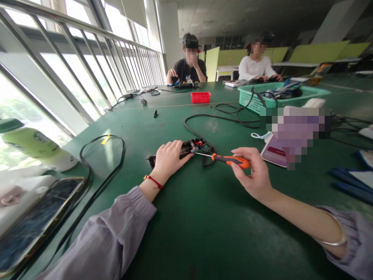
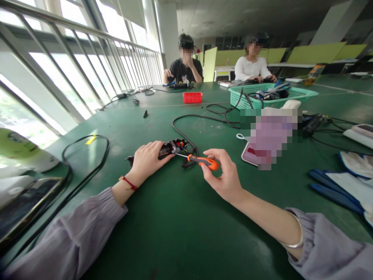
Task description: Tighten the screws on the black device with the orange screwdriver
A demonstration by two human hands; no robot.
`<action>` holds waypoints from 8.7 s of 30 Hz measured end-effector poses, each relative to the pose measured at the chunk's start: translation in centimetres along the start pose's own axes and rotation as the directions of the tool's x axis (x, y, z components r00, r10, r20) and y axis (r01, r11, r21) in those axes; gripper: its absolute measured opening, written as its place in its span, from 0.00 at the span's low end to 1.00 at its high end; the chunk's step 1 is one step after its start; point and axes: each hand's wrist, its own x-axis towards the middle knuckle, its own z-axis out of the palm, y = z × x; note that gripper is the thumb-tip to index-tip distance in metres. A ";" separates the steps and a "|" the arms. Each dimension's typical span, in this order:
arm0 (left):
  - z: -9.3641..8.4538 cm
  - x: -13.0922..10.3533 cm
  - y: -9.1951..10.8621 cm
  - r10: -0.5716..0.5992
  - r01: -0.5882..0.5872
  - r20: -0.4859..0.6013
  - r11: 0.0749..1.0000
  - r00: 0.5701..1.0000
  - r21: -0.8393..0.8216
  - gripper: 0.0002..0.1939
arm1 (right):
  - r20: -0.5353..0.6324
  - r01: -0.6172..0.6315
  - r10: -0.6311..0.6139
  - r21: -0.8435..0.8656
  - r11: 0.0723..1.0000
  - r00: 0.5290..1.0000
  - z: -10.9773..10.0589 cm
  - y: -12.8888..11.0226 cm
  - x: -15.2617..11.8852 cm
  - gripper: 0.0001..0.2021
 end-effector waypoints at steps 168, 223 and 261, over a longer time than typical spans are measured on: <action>0.3 0.1 0.1 -0.013 0.013 -0.017 1.000 1.000 0.012 0.22 | 0.074 0.034 -0.035 0.007 0.999 0.997 -0.2 -0.5 -0.1 0.15; 0.3 0.1 0.1 -0.017 0.017 -0.012 1.000 1.000 0.012 0.22 | 0.150 -0.083 0.084 -0.011 0.996 0.985 -0.1 -0.6 0.0 0.07; 0.2 0.1 0.1 -0.022 0.022 -0.009 1.000 1.000 -0.004 0.22 | 0.085 -0.251 0.245 0.068 0.966 0.966 -0.2 0.3 0.4 0.11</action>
